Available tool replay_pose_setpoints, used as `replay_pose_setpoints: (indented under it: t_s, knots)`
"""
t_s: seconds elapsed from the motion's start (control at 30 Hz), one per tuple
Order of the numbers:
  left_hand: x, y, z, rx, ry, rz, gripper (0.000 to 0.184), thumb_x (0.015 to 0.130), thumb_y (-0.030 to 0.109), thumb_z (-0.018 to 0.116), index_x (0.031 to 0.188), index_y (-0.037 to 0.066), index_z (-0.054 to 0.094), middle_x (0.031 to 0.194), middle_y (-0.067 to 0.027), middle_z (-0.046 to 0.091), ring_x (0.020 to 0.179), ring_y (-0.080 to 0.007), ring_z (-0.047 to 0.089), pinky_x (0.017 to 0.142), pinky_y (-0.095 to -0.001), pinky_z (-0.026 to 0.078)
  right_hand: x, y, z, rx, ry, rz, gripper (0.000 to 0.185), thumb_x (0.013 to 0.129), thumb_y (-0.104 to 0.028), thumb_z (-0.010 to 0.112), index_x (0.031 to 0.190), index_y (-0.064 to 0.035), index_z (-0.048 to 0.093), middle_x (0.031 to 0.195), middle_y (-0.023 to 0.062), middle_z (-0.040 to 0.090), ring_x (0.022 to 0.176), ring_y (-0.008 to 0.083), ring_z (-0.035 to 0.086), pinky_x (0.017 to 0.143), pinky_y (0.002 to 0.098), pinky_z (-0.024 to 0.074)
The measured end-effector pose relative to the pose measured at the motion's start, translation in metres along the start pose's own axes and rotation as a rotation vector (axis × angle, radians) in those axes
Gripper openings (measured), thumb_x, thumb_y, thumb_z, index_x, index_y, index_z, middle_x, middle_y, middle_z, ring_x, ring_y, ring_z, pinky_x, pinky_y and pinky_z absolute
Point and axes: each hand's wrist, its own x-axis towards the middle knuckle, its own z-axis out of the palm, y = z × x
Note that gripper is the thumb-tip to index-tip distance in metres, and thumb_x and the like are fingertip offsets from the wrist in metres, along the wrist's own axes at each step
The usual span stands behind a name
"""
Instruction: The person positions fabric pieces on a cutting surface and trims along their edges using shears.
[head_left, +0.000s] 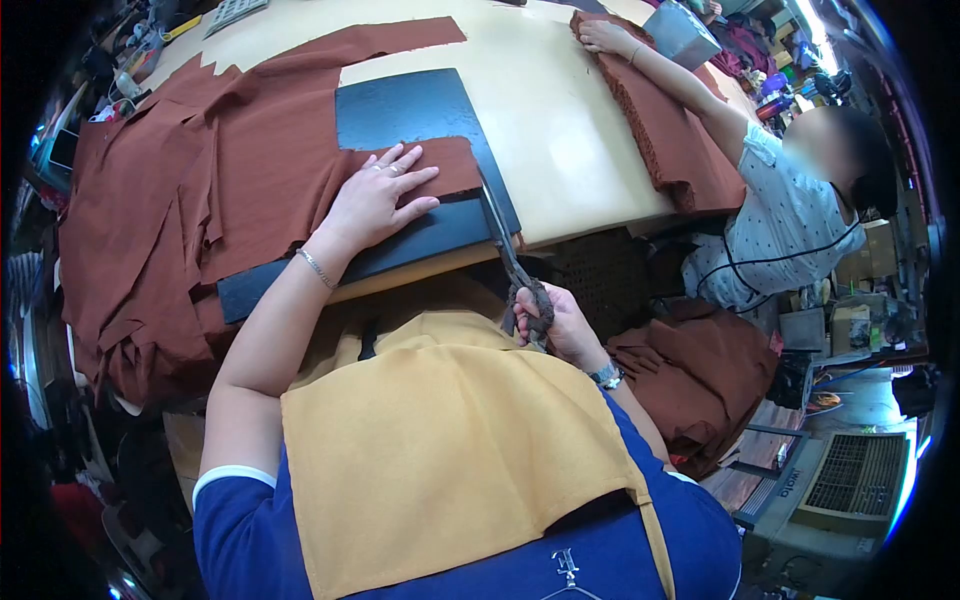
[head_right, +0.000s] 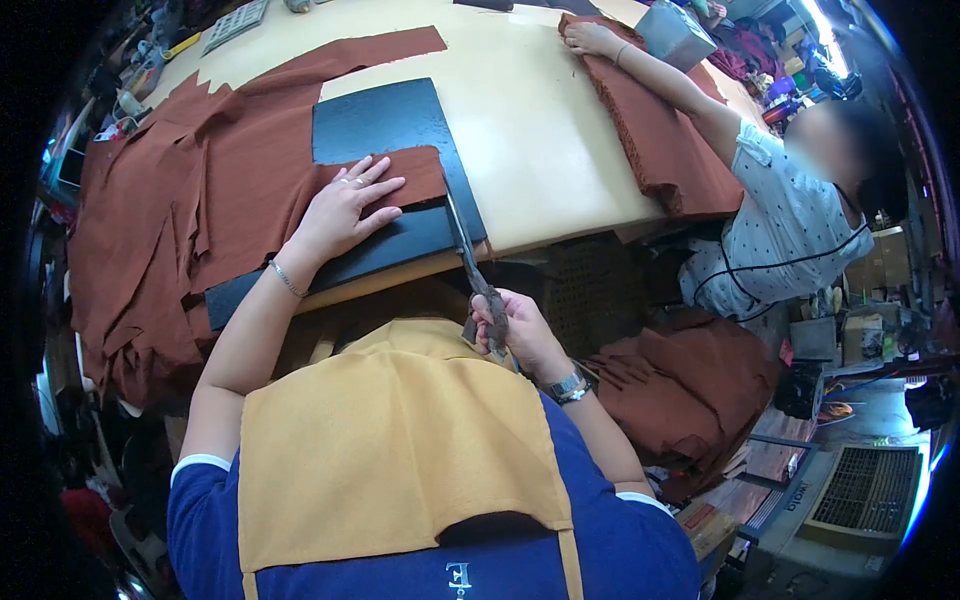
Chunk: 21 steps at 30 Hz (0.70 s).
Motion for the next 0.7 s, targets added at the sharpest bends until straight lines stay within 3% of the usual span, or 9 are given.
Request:
replay_pose_setpoints:
  t_s: [0.7]
  knots:
    - [-0.001, -0.002, 0.002, -0.004, -0.021, 0.091, 0.055, 0.089, 0.054, 0.052, 0.127, 0.016, 0.059, 0.142, -0.0153, 0.044, 0.135, -0.0348, 0.036, 0.11, -0.0486, 0.031, 0.01, -0.004, 0.001, 0.005, 0.016, 0.009, 0.028, 0.093, -0.034, 0.061, 0.086, -0.0064, 0.056, 0.07, 0.0002, 0.056, 0.059, 0.0084, 0.057, 0.054, 0.0269, 0.0531]
